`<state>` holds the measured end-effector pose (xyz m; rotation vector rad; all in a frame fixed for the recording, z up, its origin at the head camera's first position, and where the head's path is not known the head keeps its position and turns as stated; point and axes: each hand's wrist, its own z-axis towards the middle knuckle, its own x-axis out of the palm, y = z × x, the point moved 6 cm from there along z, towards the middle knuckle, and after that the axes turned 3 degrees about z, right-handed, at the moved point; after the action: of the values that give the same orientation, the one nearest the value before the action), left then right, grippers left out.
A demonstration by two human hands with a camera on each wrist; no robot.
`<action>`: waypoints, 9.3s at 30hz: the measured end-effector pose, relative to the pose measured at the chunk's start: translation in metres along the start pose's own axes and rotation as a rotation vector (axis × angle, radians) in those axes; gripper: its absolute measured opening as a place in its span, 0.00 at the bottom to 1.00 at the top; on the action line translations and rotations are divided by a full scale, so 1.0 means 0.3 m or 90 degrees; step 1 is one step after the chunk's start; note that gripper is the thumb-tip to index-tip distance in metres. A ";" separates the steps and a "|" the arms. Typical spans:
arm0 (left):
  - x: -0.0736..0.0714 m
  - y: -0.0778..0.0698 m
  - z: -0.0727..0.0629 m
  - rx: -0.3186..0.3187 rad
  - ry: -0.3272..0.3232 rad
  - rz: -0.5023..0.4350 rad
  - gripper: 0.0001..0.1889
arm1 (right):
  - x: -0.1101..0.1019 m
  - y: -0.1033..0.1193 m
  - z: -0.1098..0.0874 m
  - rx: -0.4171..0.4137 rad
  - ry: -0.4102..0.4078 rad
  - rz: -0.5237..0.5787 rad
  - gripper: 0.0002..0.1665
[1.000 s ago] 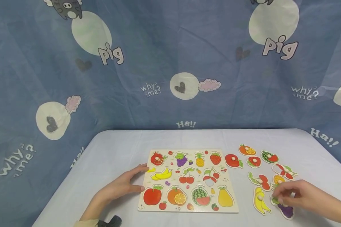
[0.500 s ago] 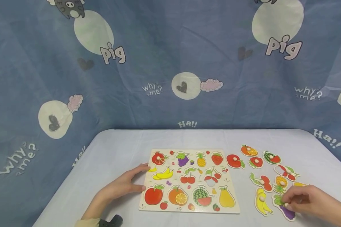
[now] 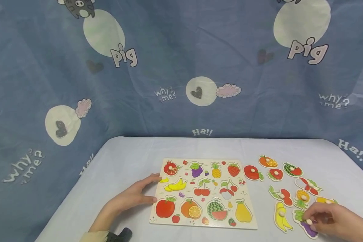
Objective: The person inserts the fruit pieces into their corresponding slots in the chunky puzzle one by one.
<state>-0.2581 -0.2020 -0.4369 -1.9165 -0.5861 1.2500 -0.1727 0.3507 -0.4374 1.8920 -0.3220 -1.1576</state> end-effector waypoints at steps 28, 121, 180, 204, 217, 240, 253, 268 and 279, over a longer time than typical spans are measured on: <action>0.002 -0.006 -0.010 -0.013 -0.010 0.002 0.37 | -0.020 0.046 -0.007 -0.055 -0.059 -0.076 0.13; -0.001 -0.012 -0.006 -0.001 0.002 -0.003 0.37 | -0.010 0.419 0.428 -0.128 -0.252 -0.130 0.14; 0.001 -0.007 -0.007 0.004 0.003 -0.017 0.37 | 0.086 0.548 0.689 -0.118 -0.181 -0.122 0.07; 0.001 -0.009 -0.016 0.002 -0.002 -0.008 0.36 | 0.123 0.576 0.783 -0.151 -0.136 -0.111 0.08; -0.006 -0.014 -0.011 0.004 0.000 -0.010 0.36 | 0.134 0.580 0.845 -0.145 -0.107 -0.097 0.07; -0.003 -0.011 -0.007 0.021 0.004 -0.011 0.36 | 0.171 0.573 0.934 -0.143 -0.058 -0.091 0.03; -0.003 -0.006 -0.002 0.017 0.008 -0.008 0.36 | 0.199 0.571 0.958 -0.138 -0.047 -0.102 0.03; 0.000 -0.010 -0.006 0.009 0.010 -0.015 0.36 | 0.212 0.567 0.976 -0.099 -0.033 -0.121 0.03; -0.004 -0.014 -0.008 0.013 0.006 -0.012 0.36 | 0.204 0.556 0.979 -0.101 -0.026 -0.117 0.03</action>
<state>-0.2564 -0.2011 -0.4323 -1.8955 -0.5835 1.2299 -0.3461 0.0568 -0.3991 1.7886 -0.0758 -1.3058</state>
